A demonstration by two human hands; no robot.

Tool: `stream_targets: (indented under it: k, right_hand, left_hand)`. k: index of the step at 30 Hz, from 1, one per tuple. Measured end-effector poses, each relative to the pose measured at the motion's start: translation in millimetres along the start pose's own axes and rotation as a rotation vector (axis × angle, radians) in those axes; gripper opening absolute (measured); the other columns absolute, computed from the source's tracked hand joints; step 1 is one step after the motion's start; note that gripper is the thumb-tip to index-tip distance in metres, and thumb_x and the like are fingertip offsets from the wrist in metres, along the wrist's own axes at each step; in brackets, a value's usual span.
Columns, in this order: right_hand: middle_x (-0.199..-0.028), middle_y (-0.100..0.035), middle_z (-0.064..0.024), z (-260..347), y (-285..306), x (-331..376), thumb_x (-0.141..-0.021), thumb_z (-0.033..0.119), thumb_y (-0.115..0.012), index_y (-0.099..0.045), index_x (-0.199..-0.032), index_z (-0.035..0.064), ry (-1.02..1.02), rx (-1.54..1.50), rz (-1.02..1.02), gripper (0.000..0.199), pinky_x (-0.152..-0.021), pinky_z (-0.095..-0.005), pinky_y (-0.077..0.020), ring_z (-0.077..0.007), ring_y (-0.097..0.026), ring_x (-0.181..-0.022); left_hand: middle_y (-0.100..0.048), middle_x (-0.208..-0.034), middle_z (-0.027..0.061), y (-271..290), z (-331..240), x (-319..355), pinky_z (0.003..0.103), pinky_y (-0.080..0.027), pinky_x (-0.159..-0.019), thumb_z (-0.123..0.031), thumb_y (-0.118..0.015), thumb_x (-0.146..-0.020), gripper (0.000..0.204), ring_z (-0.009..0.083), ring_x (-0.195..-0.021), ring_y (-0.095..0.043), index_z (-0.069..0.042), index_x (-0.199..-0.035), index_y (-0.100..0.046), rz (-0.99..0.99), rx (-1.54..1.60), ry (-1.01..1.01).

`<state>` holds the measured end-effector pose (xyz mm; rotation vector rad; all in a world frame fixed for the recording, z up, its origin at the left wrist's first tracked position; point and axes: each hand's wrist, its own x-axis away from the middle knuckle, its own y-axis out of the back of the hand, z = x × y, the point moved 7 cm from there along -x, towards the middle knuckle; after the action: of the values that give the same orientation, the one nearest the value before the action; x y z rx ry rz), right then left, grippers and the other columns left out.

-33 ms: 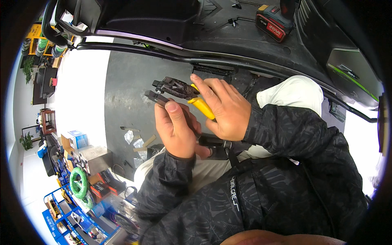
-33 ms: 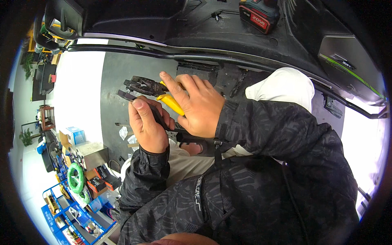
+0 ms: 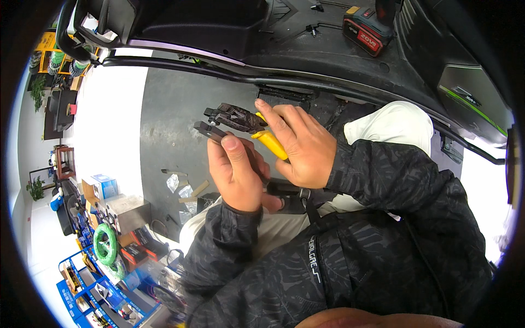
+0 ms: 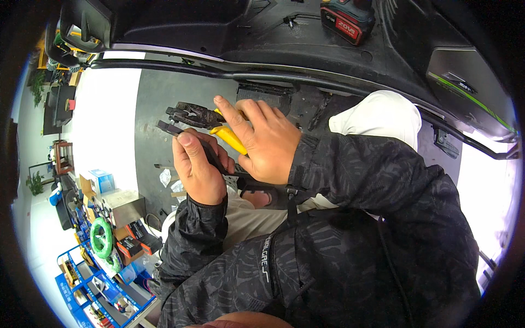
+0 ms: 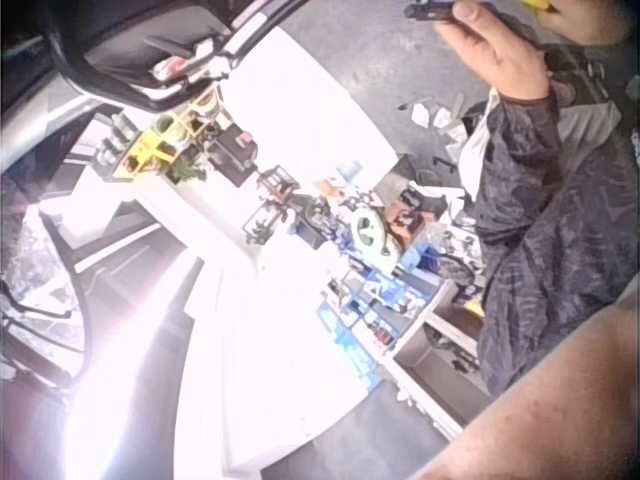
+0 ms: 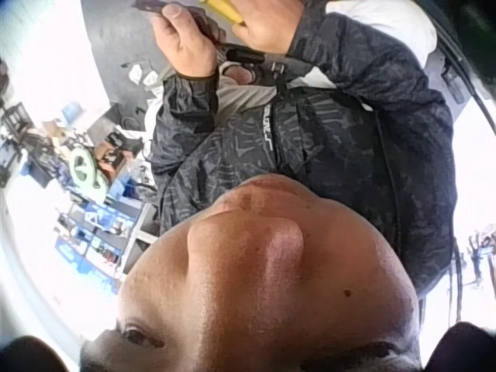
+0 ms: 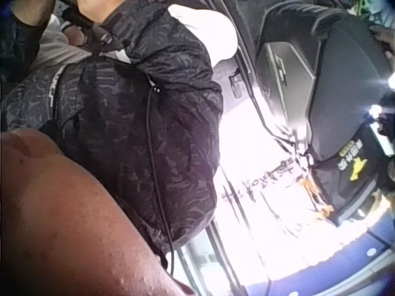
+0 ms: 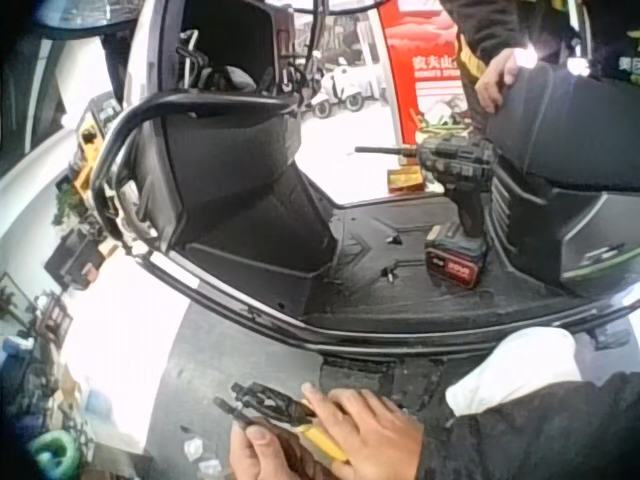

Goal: The person assembles a black metal bracket by inserting a bolt and tightening it with a power drill. They then use pliers to bend and adjust the bracket's shape, repeatedly checking alignment and making small modifications.

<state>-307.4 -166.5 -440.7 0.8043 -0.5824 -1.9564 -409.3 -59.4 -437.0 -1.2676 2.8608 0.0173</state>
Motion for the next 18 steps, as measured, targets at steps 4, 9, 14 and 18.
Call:
stream_targets:
  k: [4, 9, 14, 18]
  right_hand:
    - [-0.147, -0.048, -0.0220, -2, -3, 2, -0.071, 0.003, -0.071, -0.026, -0.167, 0.0021, -0.008, 0.028, -0.012, 0.106, -0.106, -0.0480, -0.0478, -0.0431, -0.055, -0.125]
    - [-0.146, -0.050, -0.0216, 3, 0, 1, -0.083, 0.015, -0.075, -0.029, -0.167, 0.0047, 0.099, 0.082, -0.160, 0.097, -0.104, -0.0519, -0.0453, -0.0418, -0.057, -0.123]
    - [-0.150, -0.049, -0.0202, 0, -4, 3, -0.087, 0.015, -0.073, -0.029, -0.167, 0.0051, 0.100, 0.075, -0.152, 0.092, -0.108, -0.0518, -0.0433, -0.0407, -0.056, -0.128]
    - [-0.152, -0.049, -0.0195, 0, -8, 3, -0.087, 0.015, -0.073, -0.029, -0.167, 0.0052, 0.094, 0.083, -0.121, 0.091, -0.109, -0.0510, -0.0431, -0.0404, -0.056, -0.129]
  left_hand:
    - [-0.051, -0.076, 0.0078, -2, 5, 4, 0.030, -0.043, -0.045, -0.051, -0.040, -0.115, 0.044, 0.0155, -0.052, -0.049, -0.008, -0.105, -0.045, -0.019, 0.042, 0.014]
    - [-0.051, -0.080, 0.0092, -5, 6, 9, 0.032, -0.043, -0.048, -0.057, -0.039, -0.113, 0.048, 0.0174, -0.055, -0.049, -0.010, -0.111, -0.046, -0.003, 0.163, 0.030]
    - [-0.050, -0.081, 0.0090, -5, 6, 12, 0.032, -0.043, -0.049, -0.060, -0.041, -0.111, 0.051, 0.0165, -0.055, -0.048, -0.009, -0.111, -0.045, -0.009, 0.256, 0.081]
    - [-0.049, -0.081, 0.0069, -6, 3, 13, 0.028, -0.042, -0.048, -0.051, -0.045, -0.113, 0.043, 0.0125, -0.052, -0.045, -0.009, -0.110, -0.043, -0.008, 0.325, 0.087]
